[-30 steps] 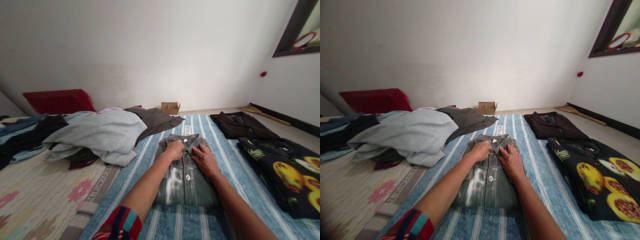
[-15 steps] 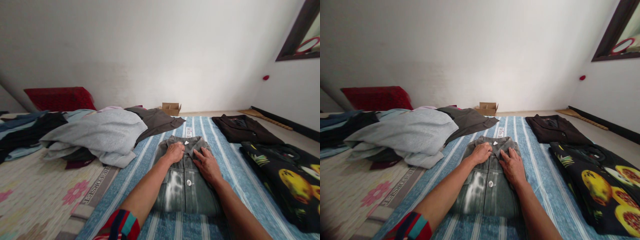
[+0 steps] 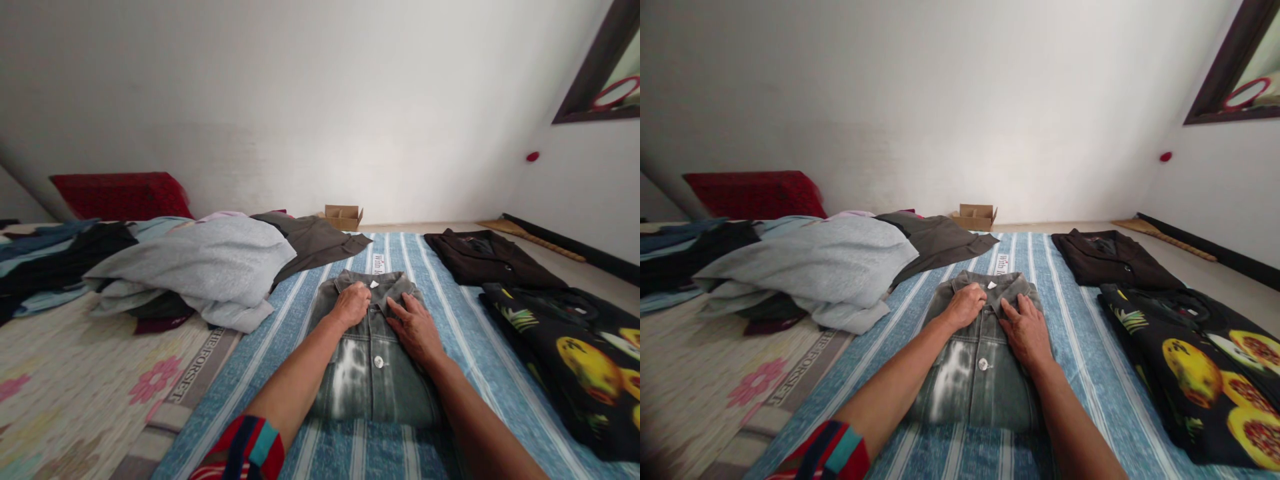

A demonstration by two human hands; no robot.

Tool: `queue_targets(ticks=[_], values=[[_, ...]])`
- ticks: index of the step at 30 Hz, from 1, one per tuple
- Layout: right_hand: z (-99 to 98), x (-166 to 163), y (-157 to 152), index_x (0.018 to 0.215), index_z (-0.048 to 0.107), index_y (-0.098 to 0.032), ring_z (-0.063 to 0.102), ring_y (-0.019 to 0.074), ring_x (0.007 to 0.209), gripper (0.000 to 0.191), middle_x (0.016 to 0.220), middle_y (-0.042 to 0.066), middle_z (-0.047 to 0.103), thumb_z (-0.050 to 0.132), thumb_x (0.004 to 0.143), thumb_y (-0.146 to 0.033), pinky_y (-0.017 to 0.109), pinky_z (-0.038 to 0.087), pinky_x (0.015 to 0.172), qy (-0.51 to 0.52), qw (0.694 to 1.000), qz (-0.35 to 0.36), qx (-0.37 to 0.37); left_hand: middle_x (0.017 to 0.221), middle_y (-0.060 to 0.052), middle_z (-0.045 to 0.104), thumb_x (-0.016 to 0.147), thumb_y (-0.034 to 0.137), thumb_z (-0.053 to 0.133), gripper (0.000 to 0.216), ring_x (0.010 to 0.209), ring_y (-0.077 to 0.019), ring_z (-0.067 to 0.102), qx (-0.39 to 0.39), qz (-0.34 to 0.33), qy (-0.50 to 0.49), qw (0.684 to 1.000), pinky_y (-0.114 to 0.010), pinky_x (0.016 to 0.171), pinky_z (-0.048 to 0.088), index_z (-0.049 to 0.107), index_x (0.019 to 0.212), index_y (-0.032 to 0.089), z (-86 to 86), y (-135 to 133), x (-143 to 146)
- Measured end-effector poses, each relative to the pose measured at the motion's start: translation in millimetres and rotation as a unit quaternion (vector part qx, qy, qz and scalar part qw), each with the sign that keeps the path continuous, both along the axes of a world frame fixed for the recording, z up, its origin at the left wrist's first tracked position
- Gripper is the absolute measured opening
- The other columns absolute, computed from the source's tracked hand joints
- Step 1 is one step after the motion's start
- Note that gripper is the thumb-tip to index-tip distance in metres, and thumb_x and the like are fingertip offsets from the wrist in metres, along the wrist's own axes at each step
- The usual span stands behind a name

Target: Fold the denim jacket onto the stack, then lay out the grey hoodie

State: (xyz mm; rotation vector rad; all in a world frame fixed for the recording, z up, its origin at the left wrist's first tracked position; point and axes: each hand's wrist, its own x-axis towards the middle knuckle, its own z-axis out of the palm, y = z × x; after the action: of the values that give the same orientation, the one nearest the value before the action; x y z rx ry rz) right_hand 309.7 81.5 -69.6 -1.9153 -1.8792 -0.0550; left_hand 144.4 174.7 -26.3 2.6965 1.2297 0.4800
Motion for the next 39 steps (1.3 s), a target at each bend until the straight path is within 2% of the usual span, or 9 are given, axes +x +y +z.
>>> queue_targets(ticks=[6,13,18,25,39], values=[[2.1,-1.1,-0.5,0.135,0.052,-0.029,0.036,0.0318,0.134,0.044,0.143,0.013,0.044,0.050,0.091,-0.034,0.046,0.035,0.104,0.002,1.000,0.000,0.000,0.093,-0.007,0.063,0.081,0.012,0.048,0.021,0.089,-0.0193,0.061,-0.009,-0.008,-0.014,1.000,-0.029,0.084,0.047,0.068,0.080,0.016,0.7,1.6,-0.1],[7.1,-3.3,-1.9,0.136,0.051,-0.028,0.035,0.0317,0.135,0.045,0.143,0.014,0.042,0.047,0.092,-0.035,0.044,0.035,0.104,-0.011,1.000,-0.004,-0.016,0.089,-0.006,0.061,0.080,0.008,0.042,0.022,0.085,-0.0180,0.058,-0.016,-0.026,-0.033,0.999,-0.029,0.082,0.045,0.061,0.085,0.017,8.4,-1.5,-2.3],[11.7,-4.3,-2.4,0.138,0.049,-0.028,0.034,0.0327,0.136,0.046,0.145,0.015,0.040,0.049,0.093,-0.035,0.044,0.035,0.104,-0.015,0.999,-0.007,-0.041,0.079,-0.002,0.054,0.076,0.014,0.052,0.006,0.076,-0.0164,0.053,-0.026,-0.031,-0.036,0.999,-0.027,0.074,0.044,0.054,0.072,0.018,9.5,-4.0,-2.5],[14.1,-4.7,-3.6,0.138,0.048,-0.028,0.033,0.0310,0.136,0.046,0.145,0.014,0.041,0.048,0.093,-0.035,0.043,0.034,0.105,-0.016,0.999,-0.012,-0.045,0.075,-0.001,0.051,0.072,0.012,0.057,0.013,0.071,-0.0151,0.051,-0.033,-0.016,-0.034,0.999,-0.026,0.070,0.042,0.050,0.061,0.017,6.3,-5.6,-0.7],[10.5,-3.2,-2.5,0.138,0.049,-0.027,0.036,0.0338,0.135,0.047,0.144,0.017,0.041,0.051,0.092,-0.035,0.045,0.035,0.104,-0.014,0.999,-0.010,-0.030,0.074,-0.003,0.056,0.067,0.006,0.054,0.010,0.069,-0.0160,0.054,-0.037,0.008,-0.034,0.999,-0.026,0.068,0.043,0.054,0.064,0.016,9.1,-3.2,3.3]])
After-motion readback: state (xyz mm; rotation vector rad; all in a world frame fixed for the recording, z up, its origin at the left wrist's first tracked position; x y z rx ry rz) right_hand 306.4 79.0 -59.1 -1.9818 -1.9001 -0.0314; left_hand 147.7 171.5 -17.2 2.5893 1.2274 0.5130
